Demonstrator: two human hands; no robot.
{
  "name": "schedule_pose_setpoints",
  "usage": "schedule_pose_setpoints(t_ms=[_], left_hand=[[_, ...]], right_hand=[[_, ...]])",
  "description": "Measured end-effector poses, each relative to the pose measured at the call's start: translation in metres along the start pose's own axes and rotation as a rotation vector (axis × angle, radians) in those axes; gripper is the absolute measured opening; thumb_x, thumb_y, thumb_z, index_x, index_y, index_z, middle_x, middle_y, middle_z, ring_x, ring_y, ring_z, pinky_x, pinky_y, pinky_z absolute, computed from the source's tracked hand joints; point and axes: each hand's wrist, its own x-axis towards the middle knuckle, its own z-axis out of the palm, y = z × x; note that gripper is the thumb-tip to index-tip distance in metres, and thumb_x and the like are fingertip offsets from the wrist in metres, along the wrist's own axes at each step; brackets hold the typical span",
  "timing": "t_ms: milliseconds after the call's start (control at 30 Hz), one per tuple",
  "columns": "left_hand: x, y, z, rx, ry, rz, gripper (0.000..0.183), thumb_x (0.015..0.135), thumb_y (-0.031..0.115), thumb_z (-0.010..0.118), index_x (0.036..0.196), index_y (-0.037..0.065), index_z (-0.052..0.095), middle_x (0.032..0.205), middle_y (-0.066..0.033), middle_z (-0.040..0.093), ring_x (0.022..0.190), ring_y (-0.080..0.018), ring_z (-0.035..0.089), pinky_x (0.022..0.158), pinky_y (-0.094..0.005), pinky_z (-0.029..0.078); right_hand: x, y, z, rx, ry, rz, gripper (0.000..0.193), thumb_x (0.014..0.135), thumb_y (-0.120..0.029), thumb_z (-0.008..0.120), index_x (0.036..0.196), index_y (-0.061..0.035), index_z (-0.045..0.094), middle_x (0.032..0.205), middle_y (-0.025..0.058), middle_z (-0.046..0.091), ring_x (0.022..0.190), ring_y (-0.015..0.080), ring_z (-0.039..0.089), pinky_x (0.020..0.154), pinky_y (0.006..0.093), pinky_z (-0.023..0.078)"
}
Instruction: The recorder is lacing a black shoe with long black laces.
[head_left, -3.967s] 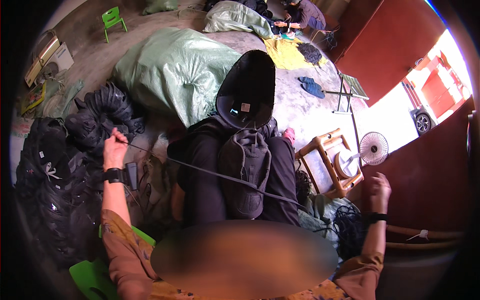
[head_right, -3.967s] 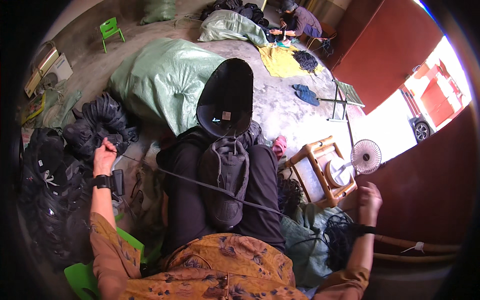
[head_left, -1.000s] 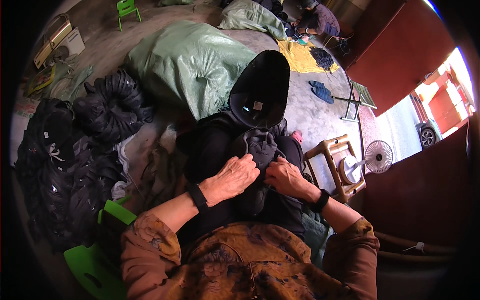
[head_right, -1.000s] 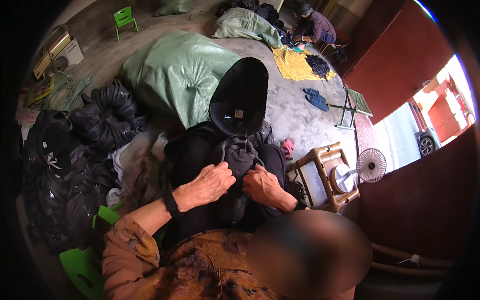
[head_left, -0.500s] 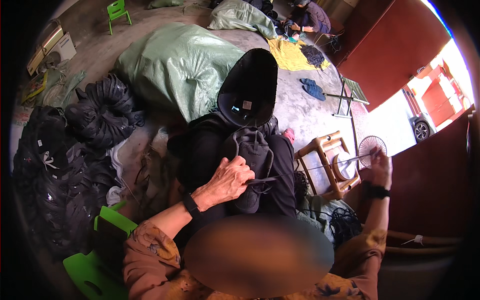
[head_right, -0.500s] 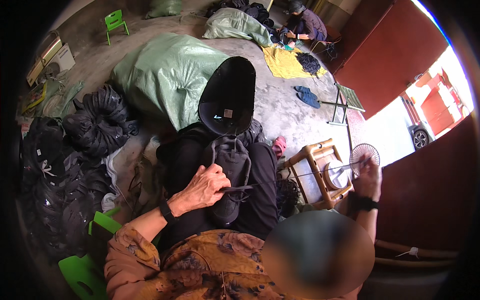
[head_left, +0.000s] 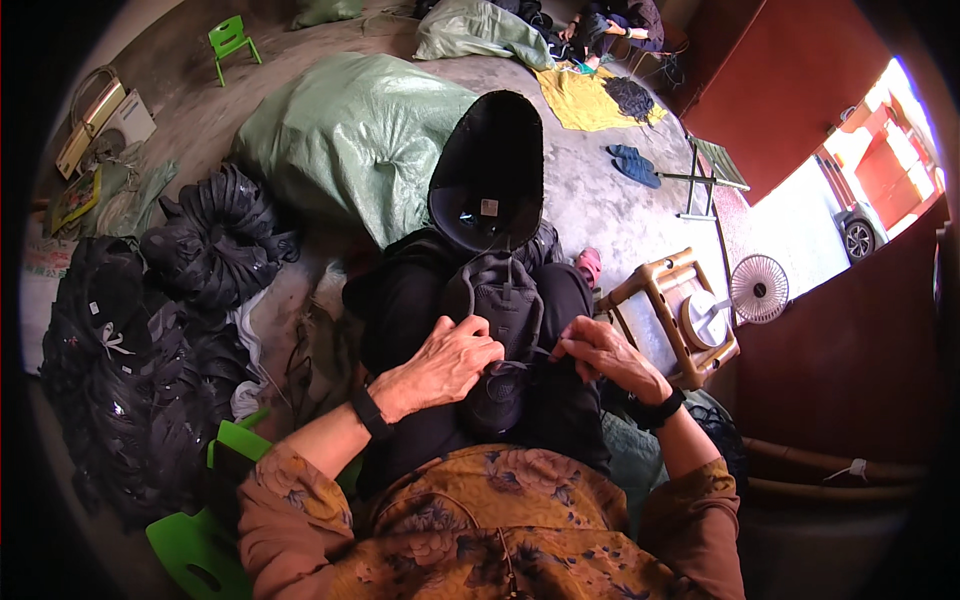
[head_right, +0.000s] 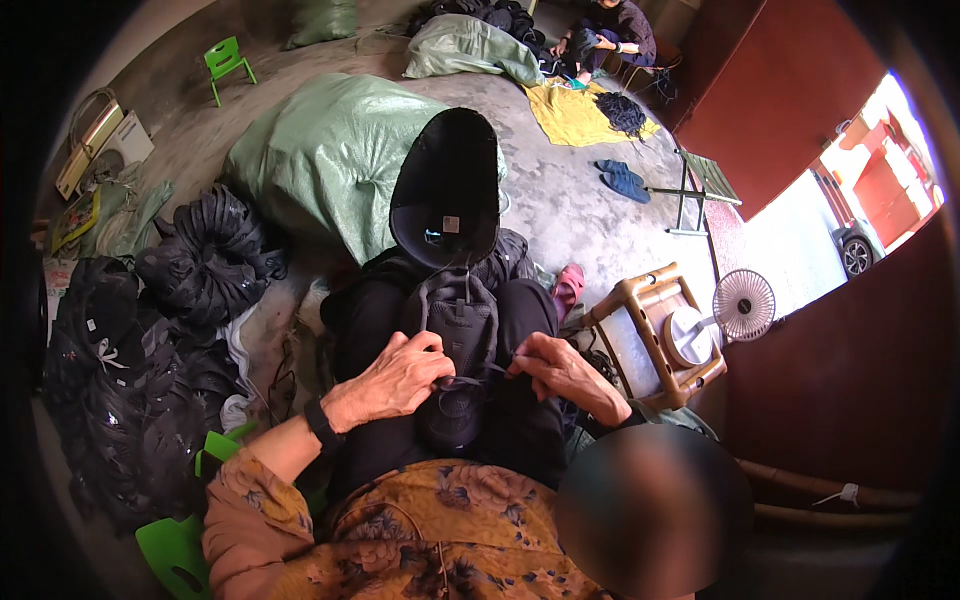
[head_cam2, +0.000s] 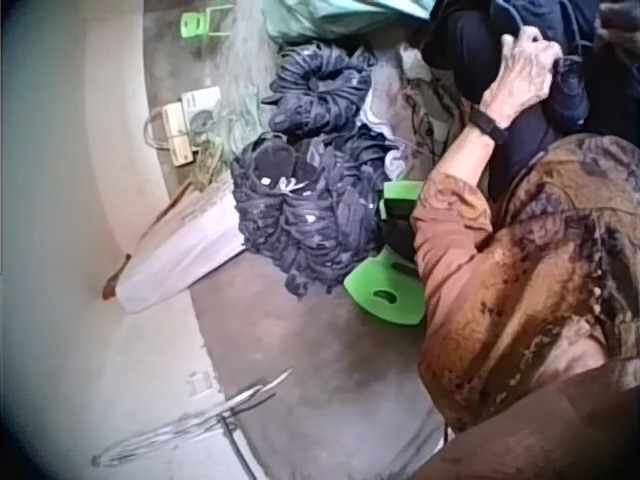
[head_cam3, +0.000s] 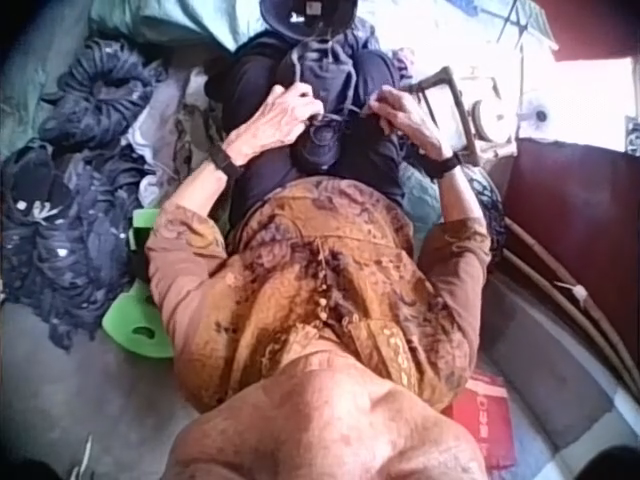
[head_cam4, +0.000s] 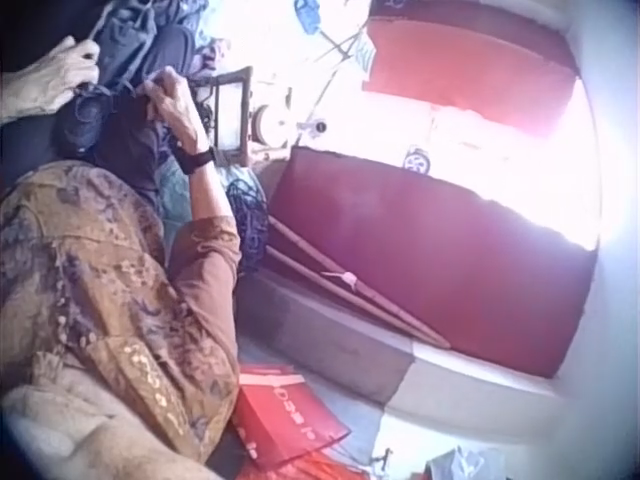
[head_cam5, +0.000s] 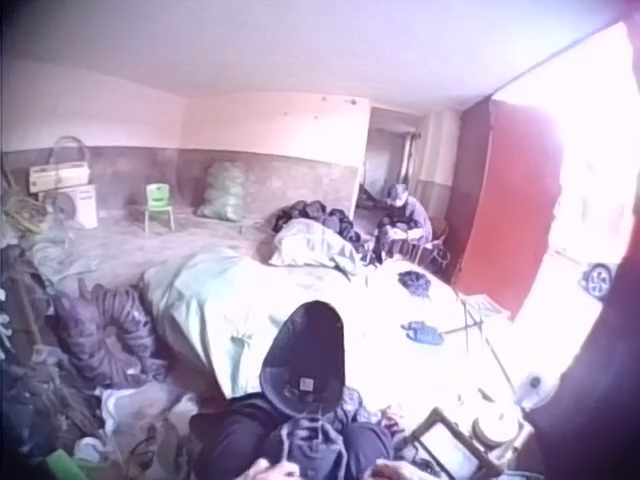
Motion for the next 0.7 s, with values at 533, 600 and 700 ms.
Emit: schedule_pose_setpoints(t_ms=[533,600,700], left_hand=[[0.008,-0.001,0.023,-0.154,0.169,-0.057,0.014,0.073,0.013,0.068,0.086,0.014,0.067,0.086,0.0043,0.064,0.098,-0.0172,0.053,0.081,-0.0391,0.033],[0.011,0.008,0.028,-0.137,0.204,-0.182,0.016,0.072,0.017,0.070,0.087,0.014,0.069,0.089,0.0062,0.066,0.099,-0.0160,0.052,0.084,-0.0379,0.031],[0.013,0.015,0.037,-0.027,0.221,-0.221,0.010,0.072,0.015,0.072,0.081,0.015,0.067,0.083,0.0091,0.065,0.094,-0.0154,0.052,0.084,-0.0394,0.029]], right_hand=[[0.010,-0.023,-0.004,0.503,-0.062,0.037,0.014,0.095,-0.023,0.061,0.098,-0.0090,0.060,0.067,-0.0044,0.053,0.054,0.0028,0.046,0.047,0.0171,0.033],[0.023,-0.048,-0.015,0.489,0.010,-0.037,0.012,0.096,-0.021,0.058,0.098,-0.0094,0.060,0.068,-0.0047,0.053,0.052,0.0024,0.043,0.045,0.0168,0.029],[0.052,-0.093,-0.067,0.551,0.009,-0.281,0.009,0.097,-0.017,0.054,0.098,-0.0094,0.059,0.069,-0.0050,0.052,0.050,0.0017,0.041,0.042,0.0170,0.026]])
